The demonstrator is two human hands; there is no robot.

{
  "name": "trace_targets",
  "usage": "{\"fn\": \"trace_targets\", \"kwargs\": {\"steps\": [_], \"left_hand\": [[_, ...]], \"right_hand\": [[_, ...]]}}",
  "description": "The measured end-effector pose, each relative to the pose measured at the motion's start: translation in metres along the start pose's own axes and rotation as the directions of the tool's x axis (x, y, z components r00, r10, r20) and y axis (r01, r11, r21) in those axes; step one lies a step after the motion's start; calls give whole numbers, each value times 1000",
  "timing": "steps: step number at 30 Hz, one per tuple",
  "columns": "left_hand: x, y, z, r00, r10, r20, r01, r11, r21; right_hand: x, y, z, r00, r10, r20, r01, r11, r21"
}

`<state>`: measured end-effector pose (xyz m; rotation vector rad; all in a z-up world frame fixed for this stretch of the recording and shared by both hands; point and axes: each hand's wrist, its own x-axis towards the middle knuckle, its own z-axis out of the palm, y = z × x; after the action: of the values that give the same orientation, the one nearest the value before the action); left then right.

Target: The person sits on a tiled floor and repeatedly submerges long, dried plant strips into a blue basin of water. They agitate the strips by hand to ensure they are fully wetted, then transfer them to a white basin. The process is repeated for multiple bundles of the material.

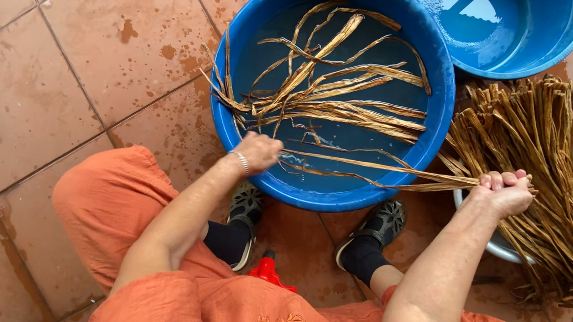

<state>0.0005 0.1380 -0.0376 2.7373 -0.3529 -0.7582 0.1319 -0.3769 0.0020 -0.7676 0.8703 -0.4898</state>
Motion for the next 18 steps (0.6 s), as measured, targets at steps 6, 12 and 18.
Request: {"fn": "trace_targets", "kwargs": {"steps": [6, 12, 18], "left_hand": [[10, -8, -21, 977, -155, 149, 118, 965, 236], [88, 61, -21, 992, 63, -108, -46, 988, 150], [145, 92, 22, 916, 37, -400, 32, 986, 165]], "right_hand": [[-46, 59, 16, 983, -167, 78, 176, 975, -137], [-107, 181, 8, 943, 237, 232, -146, 924, -352], [-90, 234, -32, 848, 524, 79, -453, 795, -403]]}}
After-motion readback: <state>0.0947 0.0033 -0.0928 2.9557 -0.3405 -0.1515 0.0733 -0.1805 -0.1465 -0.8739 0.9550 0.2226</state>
